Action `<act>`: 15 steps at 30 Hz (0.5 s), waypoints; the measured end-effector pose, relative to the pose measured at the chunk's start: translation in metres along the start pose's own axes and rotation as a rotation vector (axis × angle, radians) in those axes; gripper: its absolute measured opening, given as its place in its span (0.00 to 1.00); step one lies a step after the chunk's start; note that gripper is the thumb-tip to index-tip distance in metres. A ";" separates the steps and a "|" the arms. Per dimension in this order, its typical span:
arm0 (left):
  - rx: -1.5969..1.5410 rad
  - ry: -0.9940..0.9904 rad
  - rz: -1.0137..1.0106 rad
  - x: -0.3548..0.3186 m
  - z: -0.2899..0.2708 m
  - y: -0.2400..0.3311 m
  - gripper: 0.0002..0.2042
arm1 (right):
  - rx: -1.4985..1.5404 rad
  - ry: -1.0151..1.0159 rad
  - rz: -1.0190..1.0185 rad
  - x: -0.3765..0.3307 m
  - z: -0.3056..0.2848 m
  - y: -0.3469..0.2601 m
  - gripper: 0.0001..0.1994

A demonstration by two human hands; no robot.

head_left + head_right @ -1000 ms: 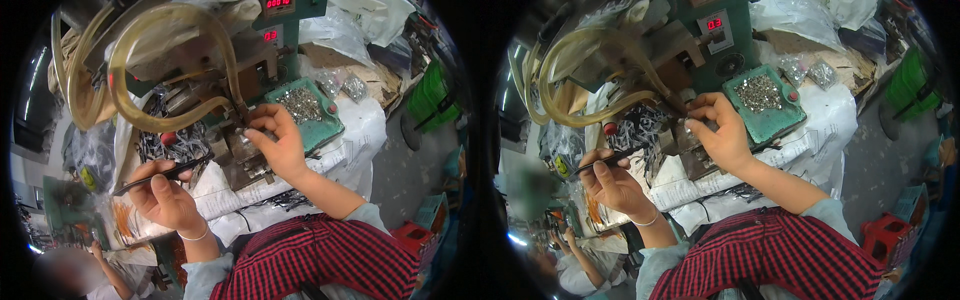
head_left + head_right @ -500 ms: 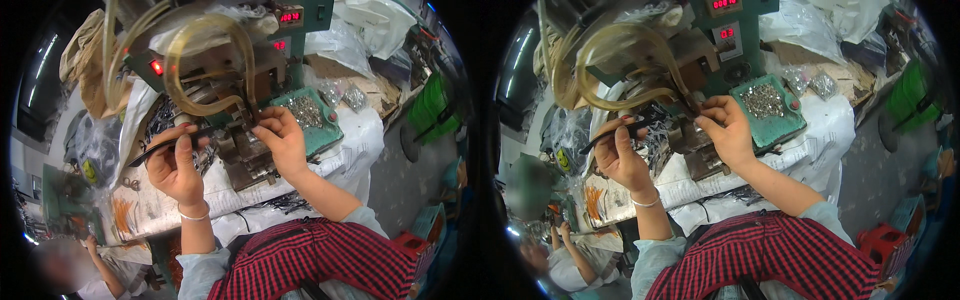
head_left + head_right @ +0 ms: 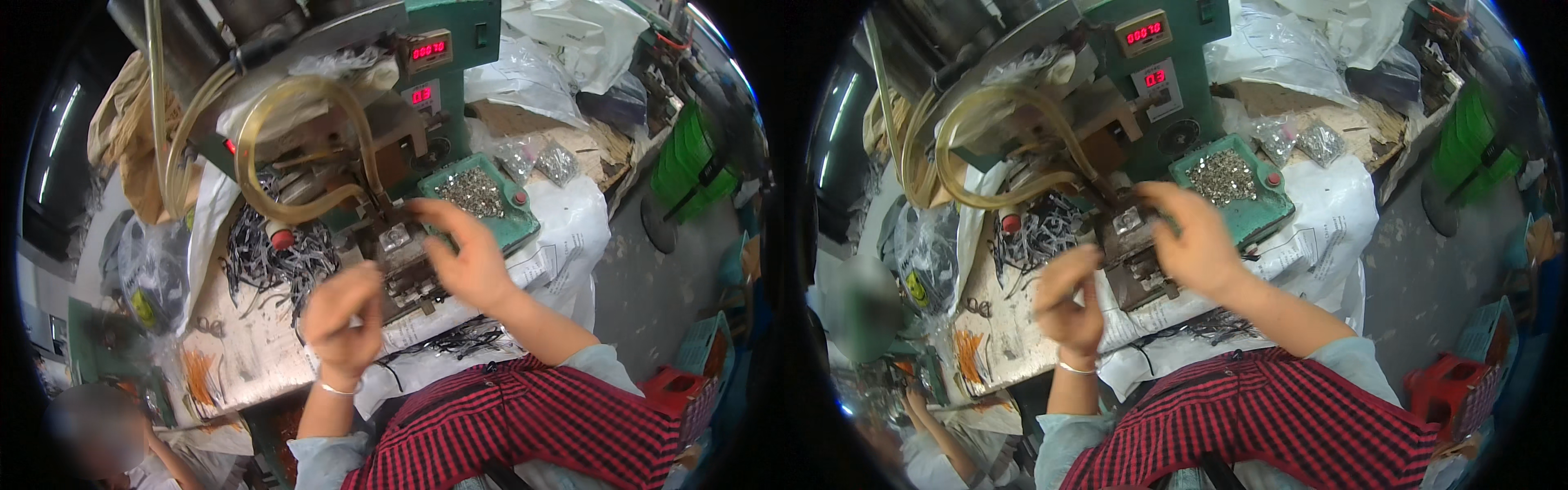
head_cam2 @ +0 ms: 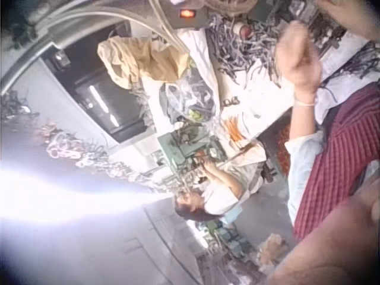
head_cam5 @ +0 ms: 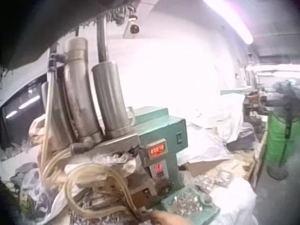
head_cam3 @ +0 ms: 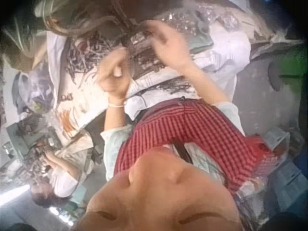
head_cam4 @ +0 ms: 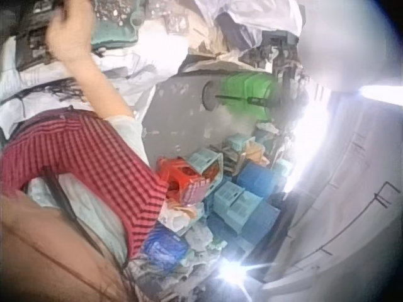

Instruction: The person repeatedly picks small metallic components from a green tray and places them into a machine fixture, then presses a red button to activate the machine. The person also handles black plastic strips, placing them into the machine and removing them after processing.

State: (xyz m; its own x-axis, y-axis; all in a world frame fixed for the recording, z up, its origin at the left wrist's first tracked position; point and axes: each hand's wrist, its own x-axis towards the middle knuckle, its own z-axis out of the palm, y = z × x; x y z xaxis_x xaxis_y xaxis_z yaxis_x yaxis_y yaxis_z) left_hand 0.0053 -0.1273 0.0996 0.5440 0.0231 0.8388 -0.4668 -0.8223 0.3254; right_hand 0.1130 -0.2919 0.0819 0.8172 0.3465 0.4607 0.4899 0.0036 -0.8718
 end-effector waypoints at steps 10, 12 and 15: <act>0.146 -0.172 0.281 -0.007 0.032 -0.002 0.16 | -0.392 0.149 0.001 -0.012 -0.078 0.097 0.12; 0.142 -0.153 0.289 -0.007 0.032 -0.002 0.15 | -0.262 0.313 0.042 0.012 -0.086 0.092 0.11; 0.137 -0.118 0.329 -0.003 0.038 -0.008 0.14 | -0.609 0.037 0.089 0.002 -0.095 0.118 0.09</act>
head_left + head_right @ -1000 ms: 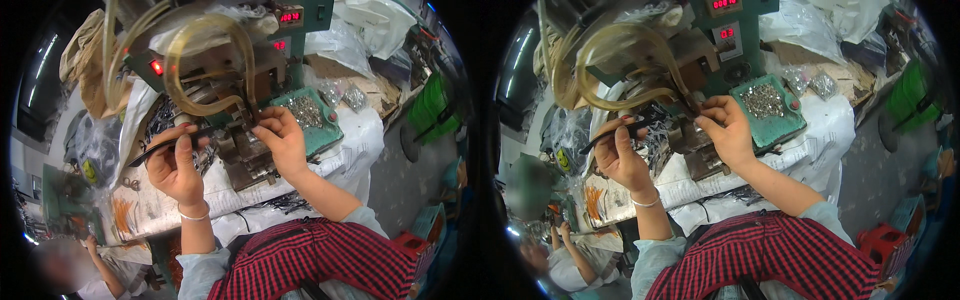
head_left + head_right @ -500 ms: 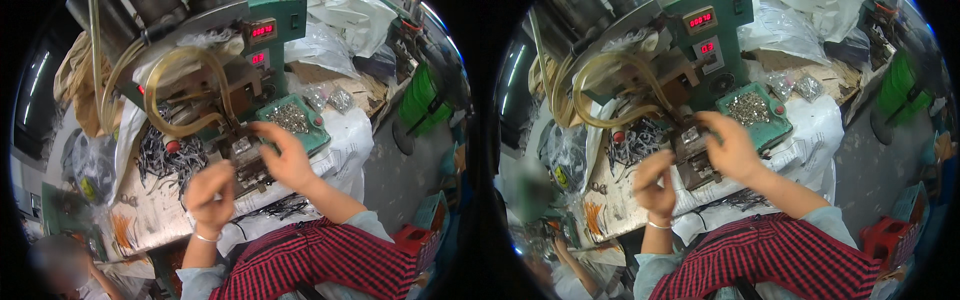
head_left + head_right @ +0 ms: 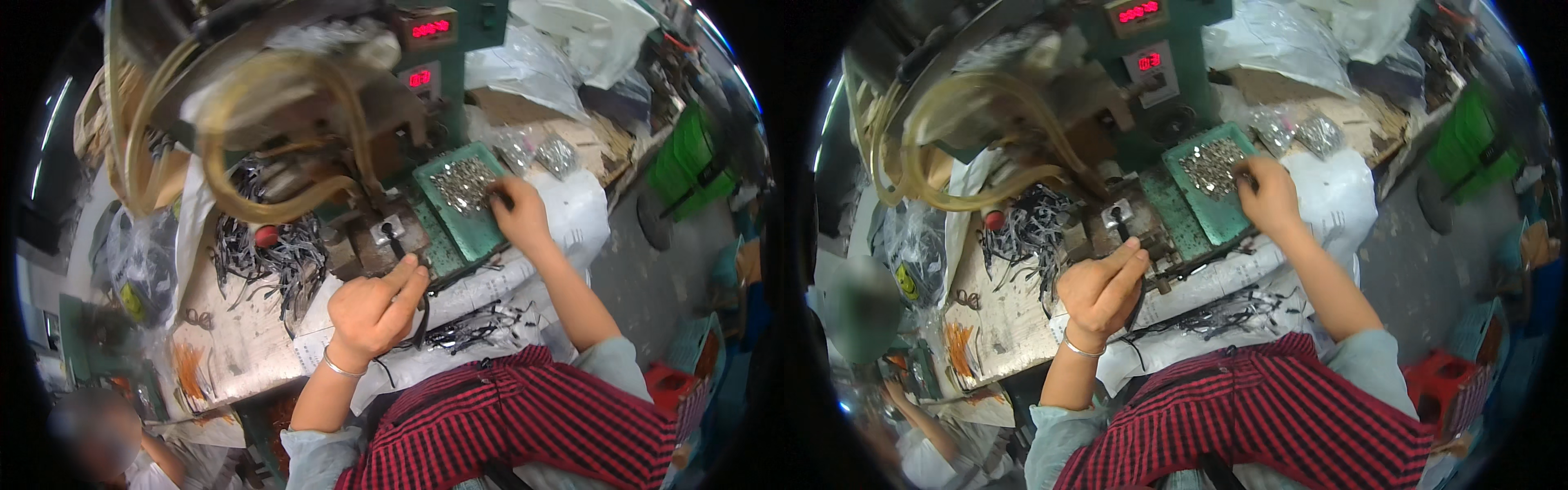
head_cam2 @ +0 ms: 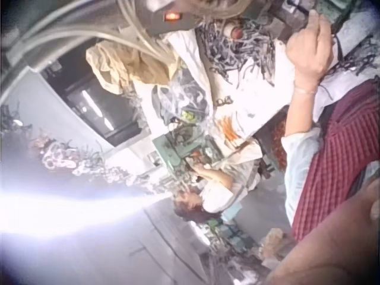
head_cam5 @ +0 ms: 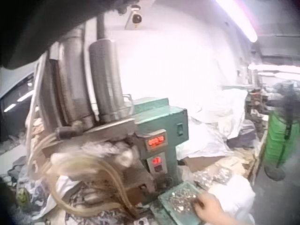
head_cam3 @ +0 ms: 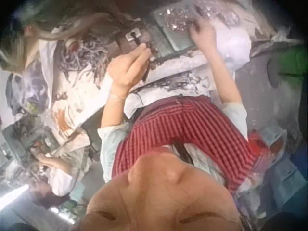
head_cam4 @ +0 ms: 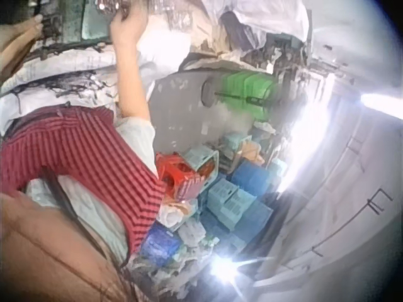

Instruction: The person repeatedly picks small metallic components from a green tray and places them into a machine fixture, then presses a red button to activate the machine. The person also handles black plastic strips, placing them into the machine and removing them after processing.

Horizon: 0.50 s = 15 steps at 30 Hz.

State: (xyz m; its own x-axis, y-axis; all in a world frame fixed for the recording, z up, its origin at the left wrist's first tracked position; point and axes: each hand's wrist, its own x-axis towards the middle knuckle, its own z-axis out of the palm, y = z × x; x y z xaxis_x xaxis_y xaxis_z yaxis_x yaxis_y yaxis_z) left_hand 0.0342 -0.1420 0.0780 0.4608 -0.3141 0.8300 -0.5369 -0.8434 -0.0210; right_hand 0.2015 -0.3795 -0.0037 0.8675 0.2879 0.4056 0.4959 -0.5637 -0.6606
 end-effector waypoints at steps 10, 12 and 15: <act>-0.116 0.029 -0.291 -0.020 -0.007 0.025 0.18 | -0.207 0.042 -0.133 -0.016 0.036 -0.025 0.04; -0.122 0.048 -0.326 -0.046 -0.017 0.038 0.19 | -0.299 0.046 -0.195 -0.017 0.037 -0.026 0.04; 0.147 -0.081 -0.378 -0.072 -0.066 0.041 0.15 | -0.294 0.019 -0.196 -0.021 0.032 -0.022 0.05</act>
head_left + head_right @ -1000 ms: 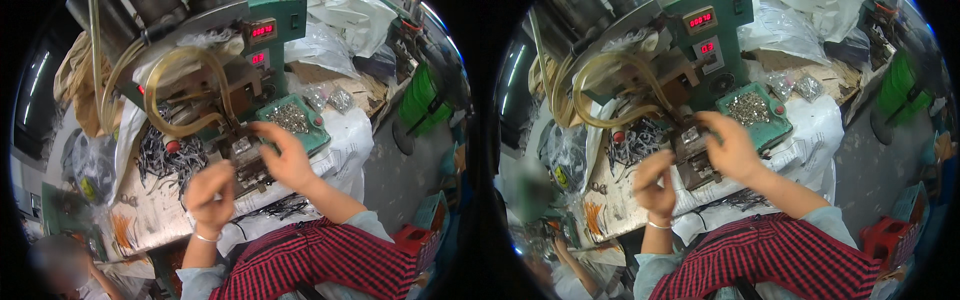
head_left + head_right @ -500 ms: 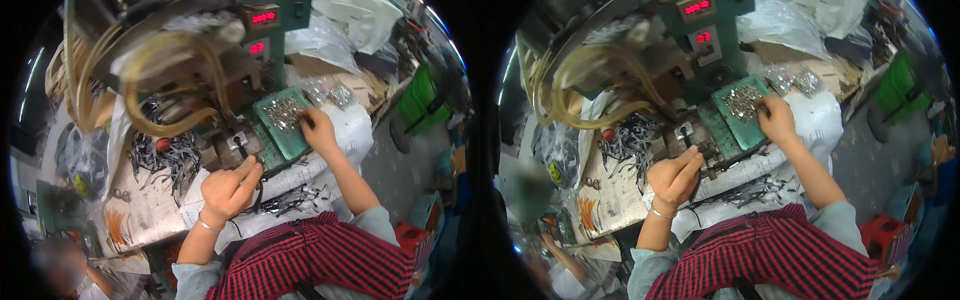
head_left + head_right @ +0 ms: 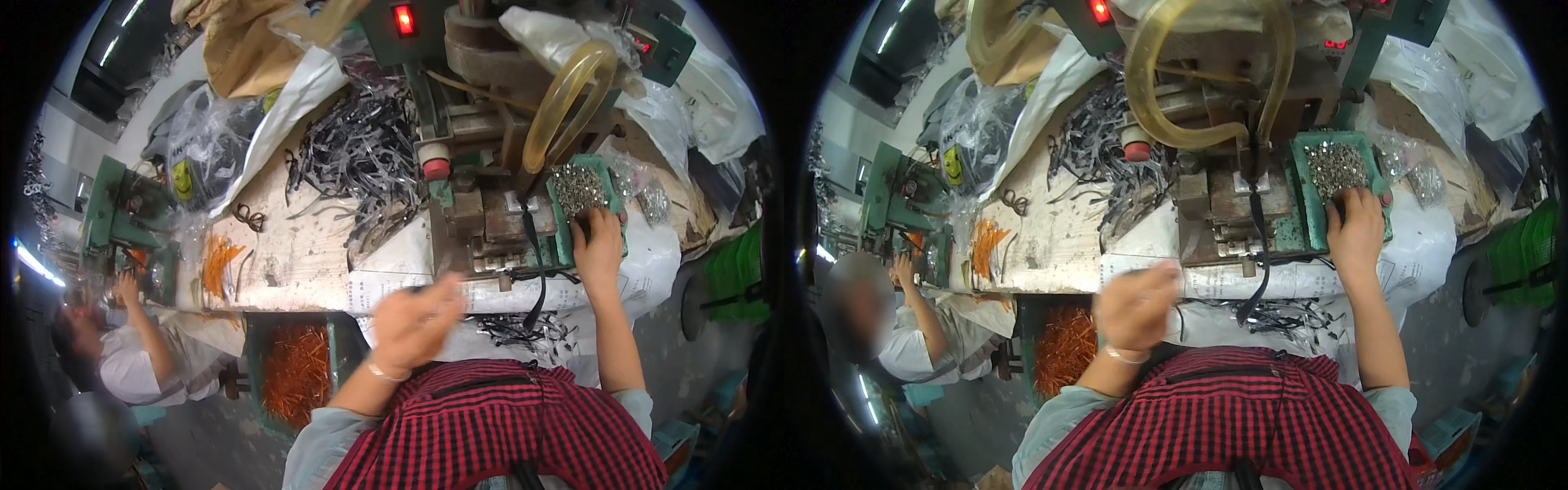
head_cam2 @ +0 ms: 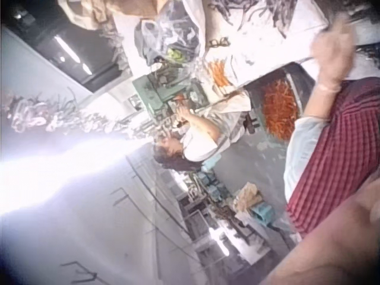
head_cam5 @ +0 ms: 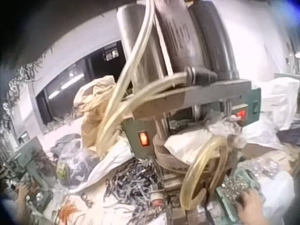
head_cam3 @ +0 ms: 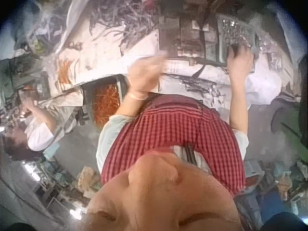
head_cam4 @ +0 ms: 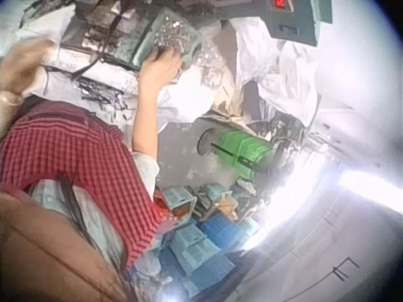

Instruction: The person repeatedly picks small metallic components from a green tray and places them into a machine fixture, then presses a red button to activate the machine. The person also handles black plastic strips, placing them into the machine and removing them after processing.

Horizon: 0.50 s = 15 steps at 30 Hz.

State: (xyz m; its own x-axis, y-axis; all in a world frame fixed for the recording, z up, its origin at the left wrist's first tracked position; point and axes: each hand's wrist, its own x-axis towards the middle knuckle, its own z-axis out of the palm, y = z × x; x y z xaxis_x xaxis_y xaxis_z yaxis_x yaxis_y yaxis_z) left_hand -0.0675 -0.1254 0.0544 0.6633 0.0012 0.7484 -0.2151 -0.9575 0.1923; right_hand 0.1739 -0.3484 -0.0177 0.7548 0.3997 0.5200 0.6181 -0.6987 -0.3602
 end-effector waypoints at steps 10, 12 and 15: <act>0.670 -0.468 -0.227 -0.051 0.002 -0.212 0.07 | 0.181 -0.068 0.233 0.003 -0.021 0.022 0.05; 0.610 -0.474 -0.311 -0.065 0.008 -0.240 0.06 | 0.154 -0.061 0.178 0.002 -0.015 0.022 0.05; 0.612 -0.434 -0.299 -0.035 0.000 -0.233 0.06 | 0.111 -0.062 0.197 -0.007 -0.016 0.016 0.05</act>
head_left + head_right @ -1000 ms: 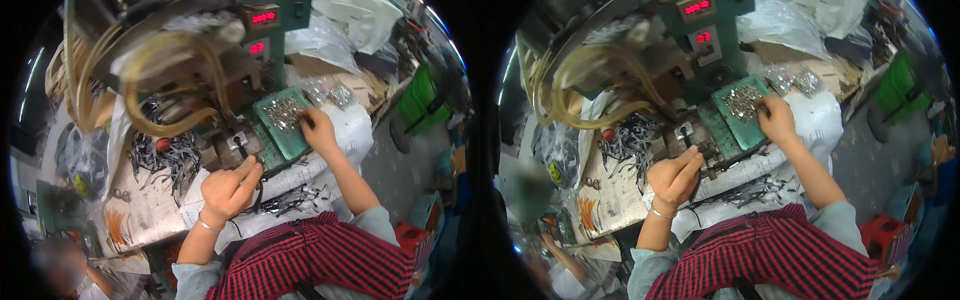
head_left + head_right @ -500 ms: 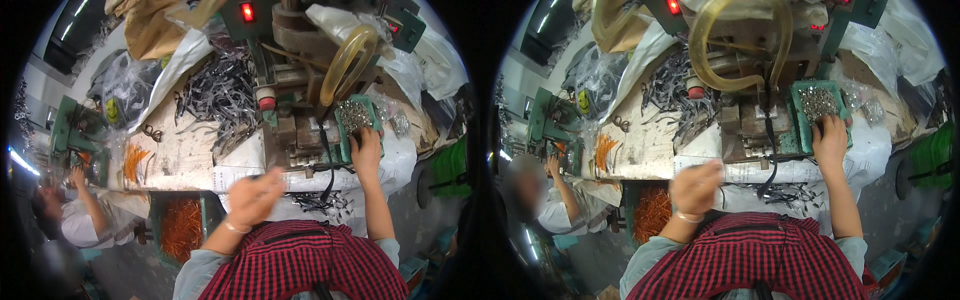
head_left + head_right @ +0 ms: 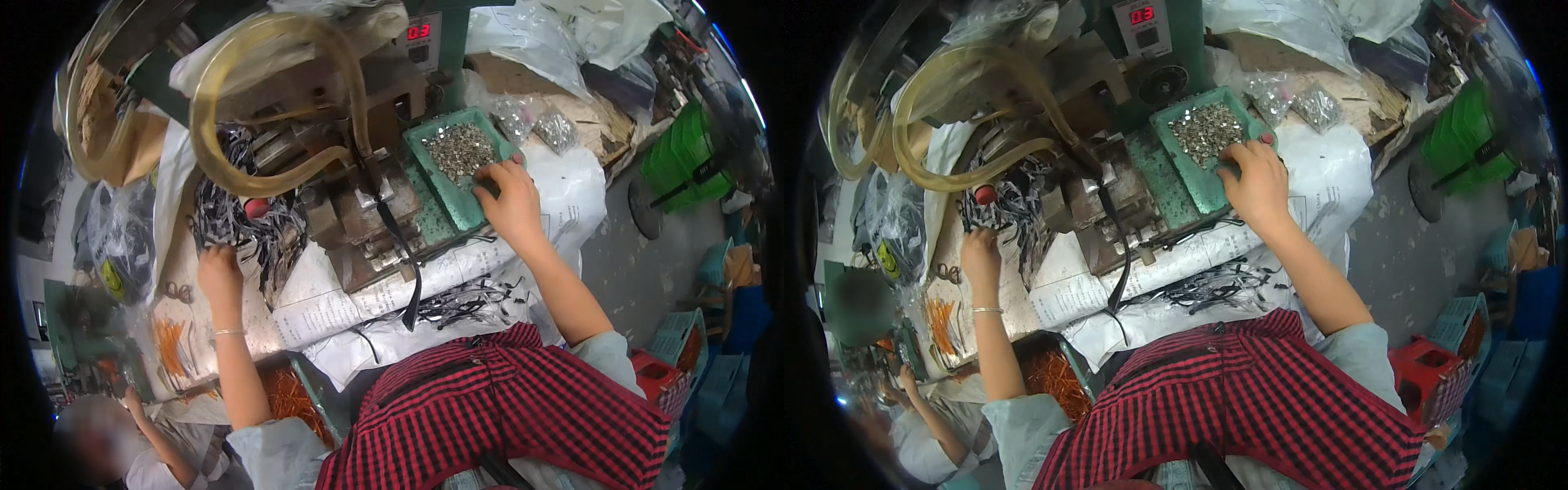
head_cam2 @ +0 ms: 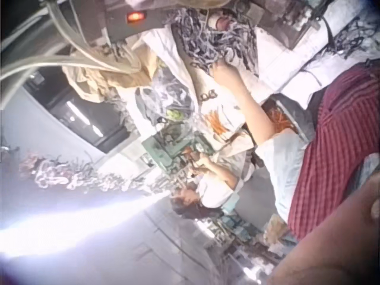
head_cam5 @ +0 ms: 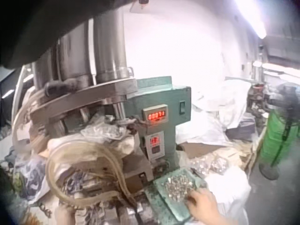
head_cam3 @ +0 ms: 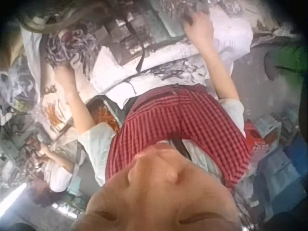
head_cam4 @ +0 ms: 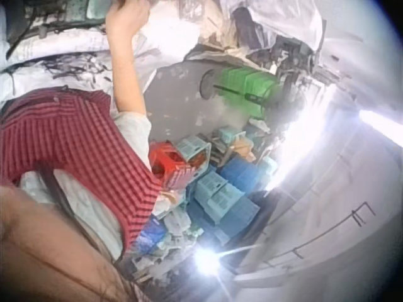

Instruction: The person repeatedly picks small metallic components from a green tray and places them into a machine fixture, then presses a red button to activate the machine. The person also handles black plastic strips, placing them into the machine and removing them after processing.

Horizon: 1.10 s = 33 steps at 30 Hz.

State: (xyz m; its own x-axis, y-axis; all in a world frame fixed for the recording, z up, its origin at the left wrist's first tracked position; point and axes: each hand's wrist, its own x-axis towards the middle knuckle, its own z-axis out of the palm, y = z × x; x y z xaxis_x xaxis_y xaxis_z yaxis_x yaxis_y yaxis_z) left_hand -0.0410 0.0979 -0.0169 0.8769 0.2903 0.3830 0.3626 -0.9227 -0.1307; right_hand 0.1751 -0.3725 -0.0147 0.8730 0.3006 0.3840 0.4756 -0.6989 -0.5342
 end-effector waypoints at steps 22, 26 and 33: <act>-1.320 0.466 -0.386 -0.014 -0.133 0.158 0.09 | 0.053 -0.037 0.077 -0.005 -0.004 -0.016 0.08; -1.286 0.558 0.078 -0.005 -0.155 0.215 0.09 | -0.166 0.010 0.091 0.000 0.010 -0.027 0.07; -1.269 0.065 0.308 -0.042 -0.147 0.237 0.07 | -0.036 0.206 0.019 -0.011 0.021 -0.015 0.04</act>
State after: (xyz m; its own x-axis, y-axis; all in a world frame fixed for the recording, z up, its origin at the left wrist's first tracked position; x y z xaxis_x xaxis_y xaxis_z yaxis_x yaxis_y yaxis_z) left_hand -0.0381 -0.1699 0.0707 0.8405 0.0459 0.5399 -0.4285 -0.5535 0.7141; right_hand 0.1605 -0.3514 -0.0266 0.8395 0.1506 0.5221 0.4518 -0.7273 -0.5166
